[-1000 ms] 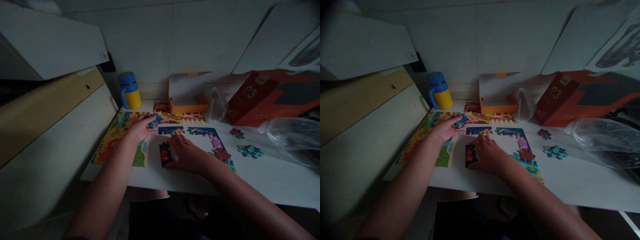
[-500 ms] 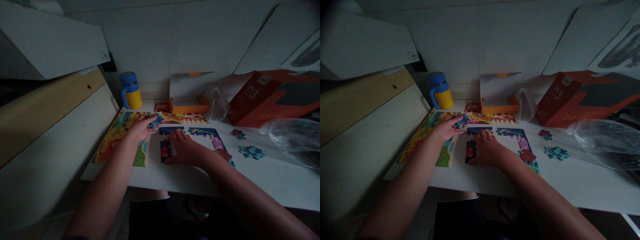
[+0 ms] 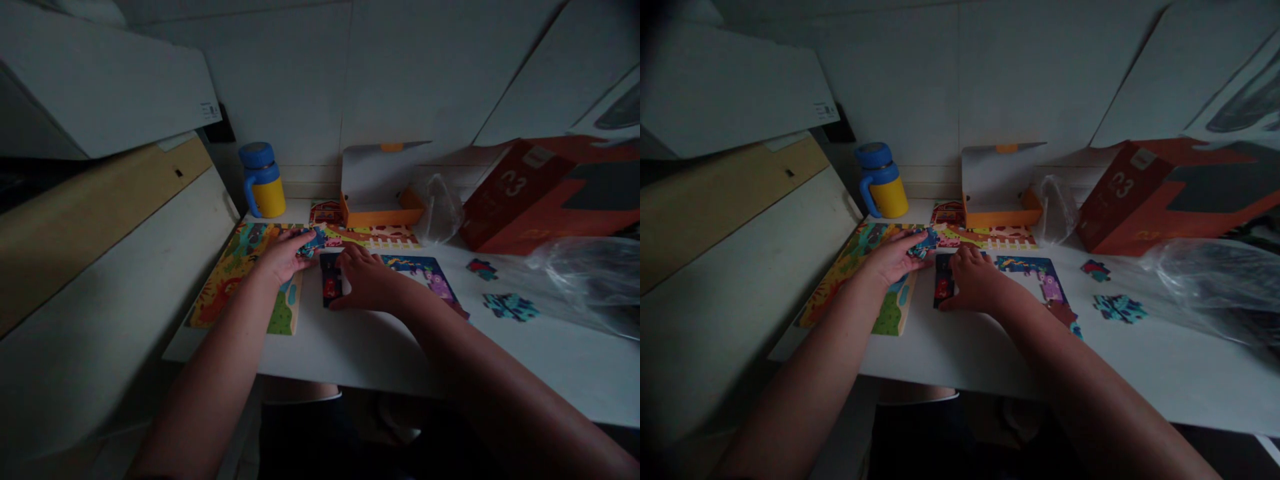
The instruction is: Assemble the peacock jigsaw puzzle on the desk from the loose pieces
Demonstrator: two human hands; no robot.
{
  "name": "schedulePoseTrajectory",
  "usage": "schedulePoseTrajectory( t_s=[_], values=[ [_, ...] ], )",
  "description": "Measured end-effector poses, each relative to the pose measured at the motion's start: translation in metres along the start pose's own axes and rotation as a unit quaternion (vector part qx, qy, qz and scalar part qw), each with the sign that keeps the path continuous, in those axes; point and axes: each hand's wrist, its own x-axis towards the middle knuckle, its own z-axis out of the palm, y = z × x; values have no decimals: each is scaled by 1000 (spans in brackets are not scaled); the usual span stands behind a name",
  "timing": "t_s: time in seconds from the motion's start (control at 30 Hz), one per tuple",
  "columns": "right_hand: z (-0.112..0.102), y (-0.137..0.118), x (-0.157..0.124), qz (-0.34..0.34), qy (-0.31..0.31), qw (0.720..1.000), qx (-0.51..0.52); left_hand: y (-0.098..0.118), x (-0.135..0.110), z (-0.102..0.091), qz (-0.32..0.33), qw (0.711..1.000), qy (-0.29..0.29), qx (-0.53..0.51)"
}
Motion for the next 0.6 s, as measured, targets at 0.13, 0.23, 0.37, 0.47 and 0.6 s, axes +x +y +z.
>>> schedulePoseTrajectory(
  t_s=[0.13, 0.23, 0.37, 0.47, 0.6],
  values=[
    [0, 4, 3, -12, -17, 1000, 4, 1, -2, 1, -2, 1000, 6, 0],
    [-1, 6, 3, -32, -10, 999, 15, 2, -3, 2, -6, 1000, 12, 0],
    [-2, 7, 2, -48, 1, 999, 11, 2, -3, 3, -2, 1000, 12, 6],
    [-2, 7, 1, -55, 9, 998, 7, 1, -2, 2, 2, 1000, 10, 6],
    [-3, 3, -1, -55, 11, 998, -1, 1, -2, 2, 0, 1000, 11, 3]
  ],
)
